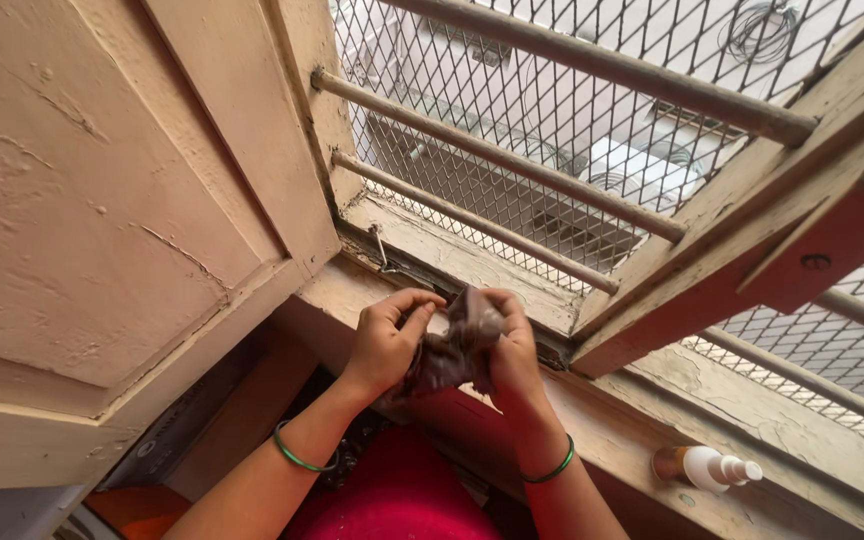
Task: The person wipes a cabinet door with a cloth, sprays liquid onto a window frame using a spray bottle, and wipes down the window frame, bars, and latch with the cloth.
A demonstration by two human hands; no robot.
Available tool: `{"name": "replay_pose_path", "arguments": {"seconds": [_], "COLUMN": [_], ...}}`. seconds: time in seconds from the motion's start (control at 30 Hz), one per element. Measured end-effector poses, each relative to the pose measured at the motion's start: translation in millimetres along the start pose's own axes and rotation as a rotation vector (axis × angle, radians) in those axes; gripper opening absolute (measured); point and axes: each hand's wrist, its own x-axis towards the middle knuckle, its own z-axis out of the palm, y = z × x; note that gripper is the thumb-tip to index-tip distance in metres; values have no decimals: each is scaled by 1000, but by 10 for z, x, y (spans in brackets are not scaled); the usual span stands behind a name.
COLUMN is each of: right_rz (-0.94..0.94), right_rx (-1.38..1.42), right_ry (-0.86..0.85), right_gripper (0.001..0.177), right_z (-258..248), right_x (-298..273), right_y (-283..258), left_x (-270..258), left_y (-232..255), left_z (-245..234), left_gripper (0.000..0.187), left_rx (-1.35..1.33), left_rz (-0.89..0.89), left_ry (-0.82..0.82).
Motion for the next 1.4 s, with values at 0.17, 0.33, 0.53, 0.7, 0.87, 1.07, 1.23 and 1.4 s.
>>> {"name": "replay_pose_path", "arguments": {"seconds": [0.17, 0.33, 0.53, 0.7, 0.87, 1.07, 1.23, 1.4], "right_rz": [-309, -478, -496, -293, -350, -1406, -1264, -1187], "right_rx": [33, -395, -669, -425, -490, -1080, -1842, -1947], "right_ry": [136, -225, -344, -76, 30, 302, 413, 439], "right_gripper": [32, 65, 66, 47, 34, 39, 82, 43], "right_z": [-36, 232, 418, 460, 999, 1739, 1881, 1430], "right_x": [5, -121, 69, 675, 1010, 1383, 1735, 1472], "right_y": [145, -42, 239, 443, 26, -603, -846, -882], "left_x": [-170, -201, -404, -608, -748, -767, -695, -539], "left_y": [179, 91, 62, 174, 227, 209, 182, 217], "left_z": [-9, -71, -401, -688, -871, -955, -933, -960], "left_gripper": [37, 37, 26, 29, 29, 27, 28, 29], "left_rx": [140, -228, 123, 239, 250, 218, 242, 265], "left_rz": [-72, -384, -428, -207, -256, -279, -224, -134], "left_ry": [-44, 10, 77, 202, 302, 299, 247, 168]}}
